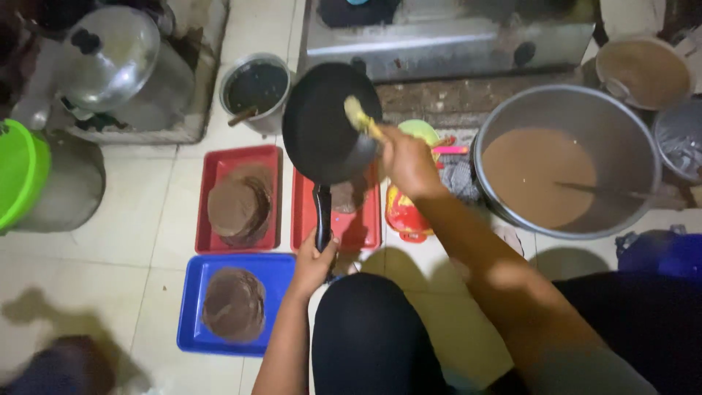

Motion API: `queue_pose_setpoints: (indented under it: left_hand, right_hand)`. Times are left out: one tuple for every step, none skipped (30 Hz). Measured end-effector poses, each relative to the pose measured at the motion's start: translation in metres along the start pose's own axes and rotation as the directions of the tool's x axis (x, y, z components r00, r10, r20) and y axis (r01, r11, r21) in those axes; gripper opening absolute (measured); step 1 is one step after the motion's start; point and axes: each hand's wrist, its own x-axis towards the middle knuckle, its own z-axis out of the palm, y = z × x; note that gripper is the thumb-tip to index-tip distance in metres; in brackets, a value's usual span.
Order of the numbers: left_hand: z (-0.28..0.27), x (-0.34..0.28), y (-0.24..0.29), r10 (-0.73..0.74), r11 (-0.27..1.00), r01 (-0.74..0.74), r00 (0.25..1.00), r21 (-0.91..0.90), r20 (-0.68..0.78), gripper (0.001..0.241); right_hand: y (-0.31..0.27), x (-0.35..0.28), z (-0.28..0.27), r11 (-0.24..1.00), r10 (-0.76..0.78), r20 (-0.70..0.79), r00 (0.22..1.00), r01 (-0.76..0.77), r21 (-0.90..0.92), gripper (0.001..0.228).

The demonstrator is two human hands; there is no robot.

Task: Cooking pancakes on a stove and stacking them on trays

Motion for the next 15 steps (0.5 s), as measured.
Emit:
queue_pose_setpoints:
  left_hand:
    - [0.000, 0.004, -0.002, -0.004, 1.000, 0.004, 1.000, 0.005, -0.003, 0.009]
    - [0.001, 0.007, -0.003, 0.008, 1.000, -0.008, 1.000, 0.001, -0.004, 0.009]
    - [0.003, 0.010, -0.005, -0.006, 1.000, 0.006, 1.000, 0.003, -0.019, 0.008]
    - [0.003, 0.007, -0.009, -0.033, 0.999, 0.033, 0.999, 0.010, -0.029, 0.008]
    - [0.004, 0.009, -0.006, -0.034, 0.999, 0.035, 0.999, 0.012, -0.025, 0.008]
    - [0.002, 0.007, -0.005, -0.029, 0.998, 0.030, 0.999, 0.051, -0.024, 0.007]
    - [0.000, 0.006, -0.003, -0.023, 0.996, 0.025, 0.999, 0.090, -0.023, 0.008]
    - [-0.003, 0.002, 0.002, -0.030, 0.995, 0.032, 0.999, 0.095, -0.022, 0.008]
    - [-0.006, -0.001, 0.008, -0.041, 0.990, 0.045, 0.999, 0.133, -0.029, 0.015]
    - [-0.008, 0.004, 0.016, -0.035, 0.986, 0.042, 0.998, 0.163, -0.043, 0.023]
    - [-0.010, 0.002, 0.018, -0.026, 0.987, 0.034, 0.998, 0.159, -0.050, 0.023]
    - [-0.010, 0.001, 0.020, -0.020, 0.981, 0.031, 0.998, 0.193, -0.062, 0.018]
    - [-0.010, 0.001, 0.022, -0.013, 0.974, 0.029, 0.997, 0.226, -0.074, 0.013]
    - [-0.006, 0.004, 0.027, -0.012, 0.973, 0.028, 0.997, 0.227, -0.070, 0.013]
    - [-0.001, 0.008, 0.032, 0.012, 0.978, 0.005, 0.997, 0.208, -0.081, 0.012]
  right_hand:
    - [-0.010, -0.004, -0.016, 0.998, 0.066, 0.032, 0.997, -0.065, -0.009, 0.040]
    - [-0.014, -0.009, -0.007, 0.998, 0.062, 0.021, 0.998, -0.061, -0.014, 0.040]
    - [-0.018, -0.012, 0.002, 0.999, -0.040, 0.047, 0.998, 0.039, 0.028, 0.032]
    - [-0.022, -0.021, 0.015, 0.989, -0.133, 0.078, 0.988, 0.127, 0.080, 0.032]
    - [-0.011, -0.002, 0.026, 0.989, -0.128, 0.078, 0.989, 0.122, 0.081, 0.032]
    - [-0.002, 0.016, 0.039, 0.954, -0.291, -0.118, 0.949, 0.280, -0.105, 0.028]
    - [0.007, 0.033, 0.052, 0.870, -0.467, -0.274, 0.841, 0.381, -0.314, 0.025]
    - [0.020, 0.040, 0.041, 0.873, -0.462, -0.272, 0.844, 0.379, -0.307, 0.025]
    - [0.032, 0.048, 0.030, 0.899, -0.405, -0.326, 0.854, 0.307, -0.313, 0.026]
    - [0.044, 0.064, 0.015, 0.914, -0.362, -0.386, 0.849, 0.241, -0.327, 0.035]
    - [0.046, 0.054, 0.019, 0.910, -0.371, -0.390, 0.843, 0.248, -0.331, 0.035]
    - [0.051, 0.044, 0.023, 0.967, -0.228, -0.309, 0.923, 0.178, -0.182, 0.028]
    - [0.057, 0.035, 0.026, 0.996, -0.090, -0.202, 0.975, 0.084, -0.038, 0.025]
    - [0.055, 0.024, 0.033, 0.996, -0.086, -0.203, 0.975, 0.080, -0.039, 0.025]
    - [0.053, 0.013, 0.040, 0.982, -0.069, -0.122, 0.990, 0.089, 0.167, 0.031]
